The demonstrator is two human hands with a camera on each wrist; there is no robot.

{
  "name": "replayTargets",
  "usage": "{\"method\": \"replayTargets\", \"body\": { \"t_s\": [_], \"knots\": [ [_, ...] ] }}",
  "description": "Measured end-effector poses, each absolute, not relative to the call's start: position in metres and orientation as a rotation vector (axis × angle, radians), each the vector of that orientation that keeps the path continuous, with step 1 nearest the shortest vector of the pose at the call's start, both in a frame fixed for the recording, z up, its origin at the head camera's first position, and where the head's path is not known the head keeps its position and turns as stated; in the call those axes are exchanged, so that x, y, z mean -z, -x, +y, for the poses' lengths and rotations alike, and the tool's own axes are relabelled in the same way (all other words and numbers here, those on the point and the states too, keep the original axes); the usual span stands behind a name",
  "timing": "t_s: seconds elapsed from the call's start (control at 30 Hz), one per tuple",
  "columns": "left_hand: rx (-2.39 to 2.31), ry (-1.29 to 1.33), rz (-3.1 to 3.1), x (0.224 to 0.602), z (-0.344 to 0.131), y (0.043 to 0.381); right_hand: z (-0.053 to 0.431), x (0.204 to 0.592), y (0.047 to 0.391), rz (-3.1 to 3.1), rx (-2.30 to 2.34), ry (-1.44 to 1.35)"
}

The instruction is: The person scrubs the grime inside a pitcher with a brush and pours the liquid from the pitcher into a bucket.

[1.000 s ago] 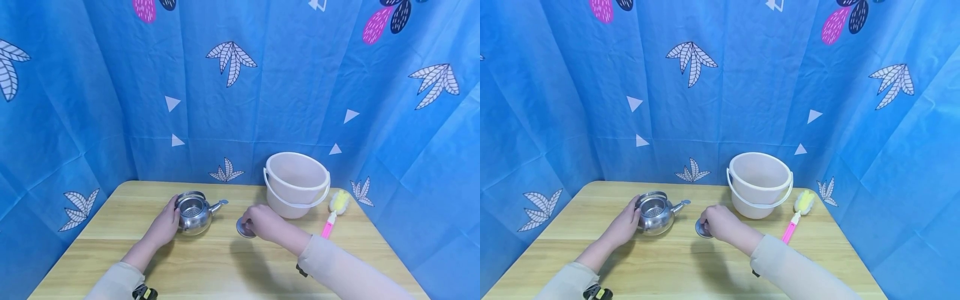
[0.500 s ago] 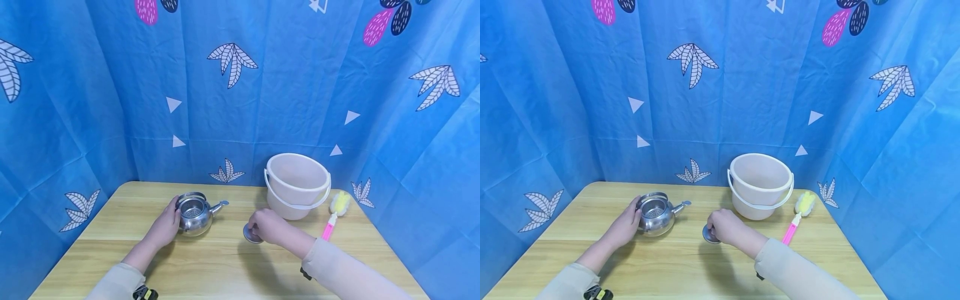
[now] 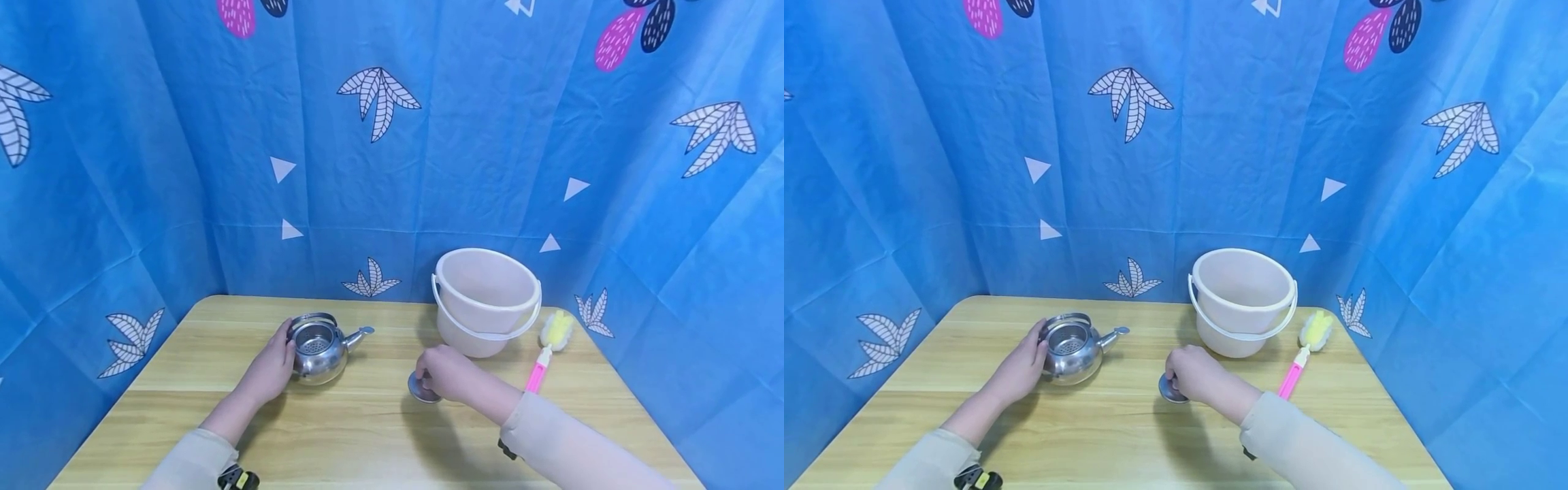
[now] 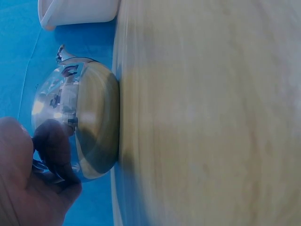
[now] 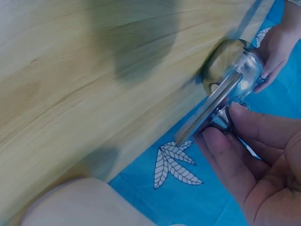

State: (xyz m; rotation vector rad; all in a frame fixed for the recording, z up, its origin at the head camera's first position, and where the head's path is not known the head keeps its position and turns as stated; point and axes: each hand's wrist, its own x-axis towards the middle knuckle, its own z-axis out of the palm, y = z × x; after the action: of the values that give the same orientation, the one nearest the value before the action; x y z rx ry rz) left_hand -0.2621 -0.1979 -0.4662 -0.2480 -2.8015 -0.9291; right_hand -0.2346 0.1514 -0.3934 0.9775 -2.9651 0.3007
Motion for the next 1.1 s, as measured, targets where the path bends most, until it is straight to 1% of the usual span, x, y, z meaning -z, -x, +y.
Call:
{"method": "replayTargets", "body": {
  "t_s": [0.6, 1.1],
  "knots": [
    [0.936, 0.261, -2.781, 0.468, -0.199, 0.263, 0.164, 0.397, 0.227, -3.024, -0.316, -0.932],
    [0.934, 0.252, -2.776, 0.468, -0.199, 0.263, 0.179, 0.411, 0.223, -3.068, -0.341, -0.895]
  ]
}}
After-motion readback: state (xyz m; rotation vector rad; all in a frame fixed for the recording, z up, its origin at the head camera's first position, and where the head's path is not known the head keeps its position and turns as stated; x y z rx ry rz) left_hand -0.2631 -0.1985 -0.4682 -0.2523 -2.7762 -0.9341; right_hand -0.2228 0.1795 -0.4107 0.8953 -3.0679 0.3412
